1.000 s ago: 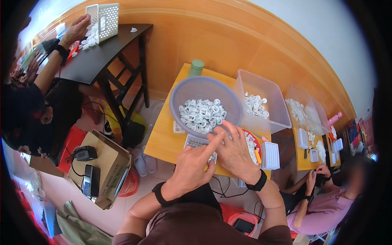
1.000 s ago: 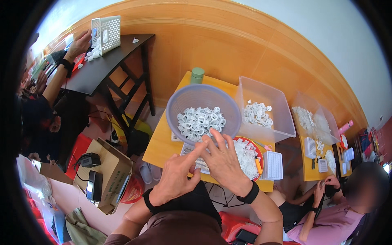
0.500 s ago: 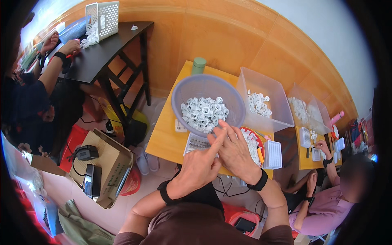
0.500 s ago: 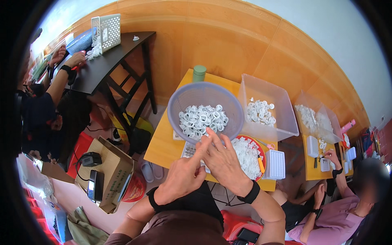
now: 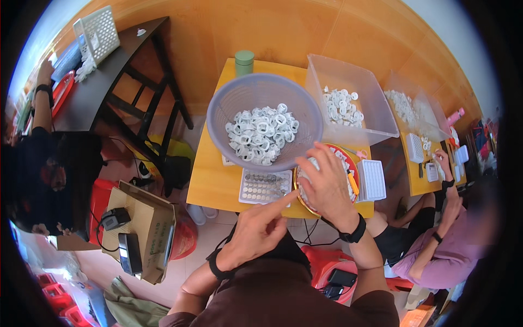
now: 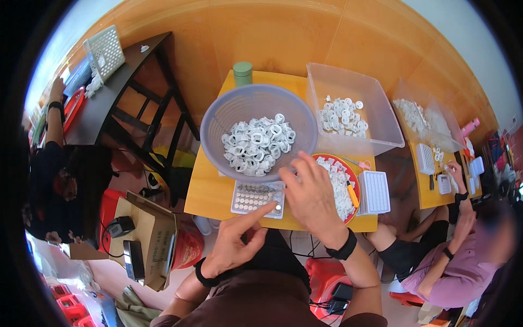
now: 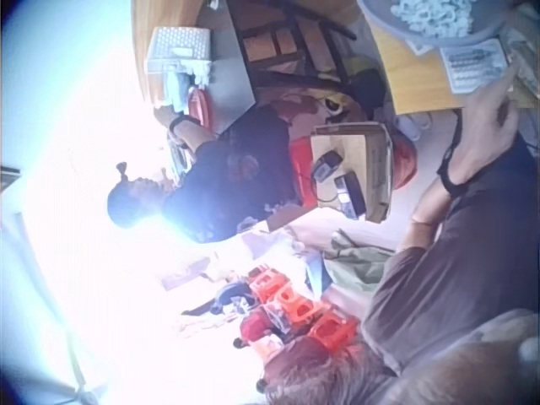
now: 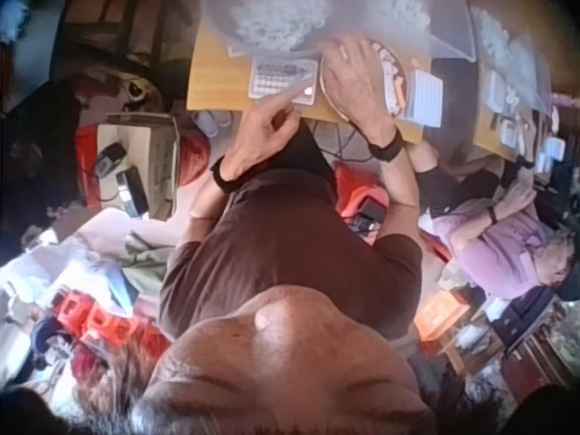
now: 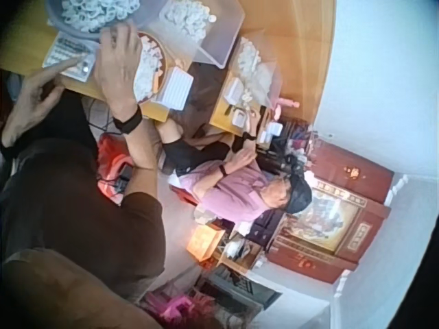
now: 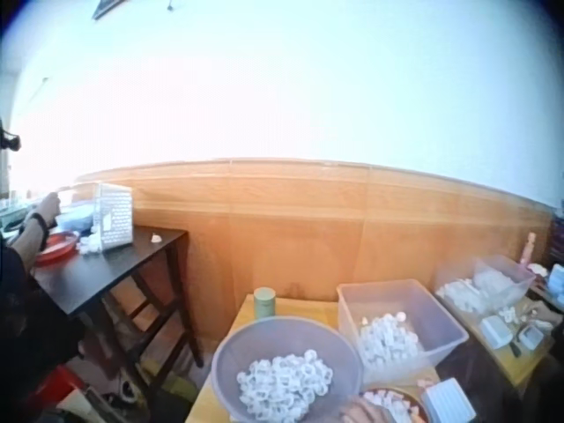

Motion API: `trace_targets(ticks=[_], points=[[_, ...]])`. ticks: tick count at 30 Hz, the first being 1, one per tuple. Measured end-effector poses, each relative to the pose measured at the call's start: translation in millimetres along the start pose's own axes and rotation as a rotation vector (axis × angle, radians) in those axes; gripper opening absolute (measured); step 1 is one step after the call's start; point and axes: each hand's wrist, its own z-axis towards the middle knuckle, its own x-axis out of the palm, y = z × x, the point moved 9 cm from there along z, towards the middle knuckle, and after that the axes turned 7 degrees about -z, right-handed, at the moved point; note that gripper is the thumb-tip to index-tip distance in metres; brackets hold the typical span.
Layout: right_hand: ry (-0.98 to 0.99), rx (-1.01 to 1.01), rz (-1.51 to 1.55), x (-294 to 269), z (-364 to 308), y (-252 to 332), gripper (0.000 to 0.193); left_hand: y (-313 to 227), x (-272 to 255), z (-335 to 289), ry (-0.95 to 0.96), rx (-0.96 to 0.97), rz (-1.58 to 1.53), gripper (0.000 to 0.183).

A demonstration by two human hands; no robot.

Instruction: Assembling small white plastic components and placing them into a grid-like tray.

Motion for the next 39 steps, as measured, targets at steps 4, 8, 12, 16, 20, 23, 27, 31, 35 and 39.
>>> trace_targets(ticks=[4, 8, 12, 16, 20, 23, 27, 31, 35, 39], points=[[0.001, 0.148, 0.089, 17, -9, -39, 0.033, 49, -15, -17, -0.116, -0.224, -0.161, 0.042], [-0.046, 0.198, 0.183, 35, 4, -47, 0.028, 90, -21, -36, -0.175, -0.374, -0.186, 0.035], [0.066, 0.109, 0.353, 79, 38, -44, 0.015, 108, -23, -42, -0.207, -0.428, -0.226, 0.033], [0.409, -0.005, 0.322, 146, 56, -39, 0.022, 117, -23, -41, -0.182, -0.430, -0.290, 0.032], [0.750, -0.010, 0.194, 189, 49, -41, 0.035, 118, -26, -38, -0.196, -0.438, -0.319, 0.032], [0.761, 0.093, 0.186, 188, 53, -44, 0.028, 122, -28, -38, -0.199, -0.450, -0.338, 0.031], [0.728, 0.159, 0.114, 187, 57, -51, 0.019, 122, -33, -40, -0.217, -0.430, -0.366, 0.030], [0.704, 0.117, 0.078, 179, 61, -45, 0.018, 124, -39, -44, -0.256, -0.434, -0.432, 0.029], [0.658, 0.136, 0.039, 170, 64, -47, 0.020, 124, -41, -47, -0.276, -0.441, -0.437, 0.029], [0.376, 0.177, 0.098, 123, 67, -56, 0.030, 128, -40, -49, -0.276, -0.431, -0.507, 0.031]])
